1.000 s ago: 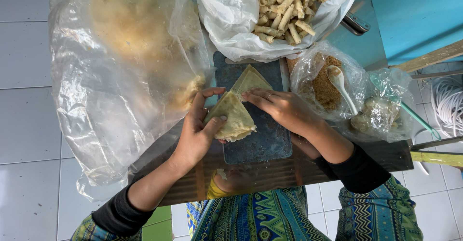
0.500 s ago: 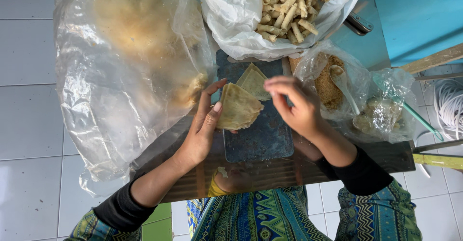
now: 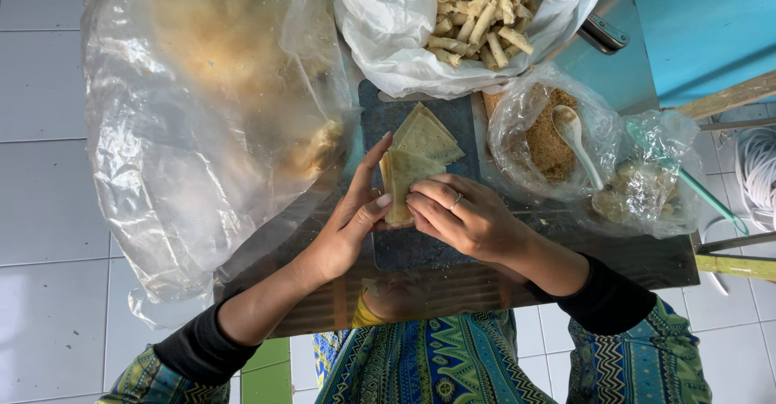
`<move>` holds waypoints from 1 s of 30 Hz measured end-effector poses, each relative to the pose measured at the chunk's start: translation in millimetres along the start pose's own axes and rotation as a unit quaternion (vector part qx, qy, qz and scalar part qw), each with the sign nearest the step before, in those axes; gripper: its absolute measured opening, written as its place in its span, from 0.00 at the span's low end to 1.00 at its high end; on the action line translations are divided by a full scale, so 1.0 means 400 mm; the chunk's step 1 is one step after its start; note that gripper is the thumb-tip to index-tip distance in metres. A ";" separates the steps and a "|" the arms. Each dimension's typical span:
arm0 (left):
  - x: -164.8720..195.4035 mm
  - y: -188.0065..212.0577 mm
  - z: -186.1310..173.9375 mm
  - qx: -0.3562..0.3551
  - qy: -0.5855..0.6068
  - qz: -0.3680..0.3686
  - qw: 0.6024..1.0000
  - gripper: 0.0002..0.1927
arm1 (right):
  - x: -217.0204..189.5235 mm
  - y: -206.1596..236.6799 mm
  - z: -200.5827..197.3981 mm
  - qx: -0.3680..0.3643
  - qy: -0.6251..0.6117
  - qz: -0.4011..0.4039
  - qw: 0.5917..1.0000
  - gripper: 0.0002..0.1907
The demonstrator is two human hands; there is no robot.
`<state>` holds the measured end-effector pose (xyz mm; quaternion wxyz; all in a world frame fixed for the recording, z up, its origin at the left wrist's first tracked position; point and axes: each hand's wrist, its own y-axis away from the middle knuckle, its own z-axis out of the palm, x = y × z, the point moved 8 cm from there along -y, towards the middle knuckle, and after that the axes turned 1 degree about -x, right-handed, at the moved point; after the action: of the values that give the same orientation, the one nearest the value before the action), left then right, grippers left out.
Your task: The person lays triangular dough wrappers on a board, spoons brown filling from a plastic bag onto a wrapper, folds the wrapper over the filling into a triangle and presses the edges closed, then stacks the finished filled pastries on the board and reaches for the next wrapper.
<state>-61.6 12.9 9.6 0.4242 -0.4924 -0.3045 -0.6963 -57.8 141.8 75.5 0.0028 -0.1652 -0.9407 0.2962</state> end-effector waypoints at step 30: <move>-0.011 0.001 0.008 0.008 -0.060 -0.031 0.998 0.48 | 0.124 0.075 0.069 0.022 -0.343 0.288 0.894 0.04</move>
<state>-59.2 16.7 6.6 0.3873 -0.5201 -0.3497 -0.6762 -98.1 165.0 31.4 -0.4017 -0.3170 -0.7879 0.3426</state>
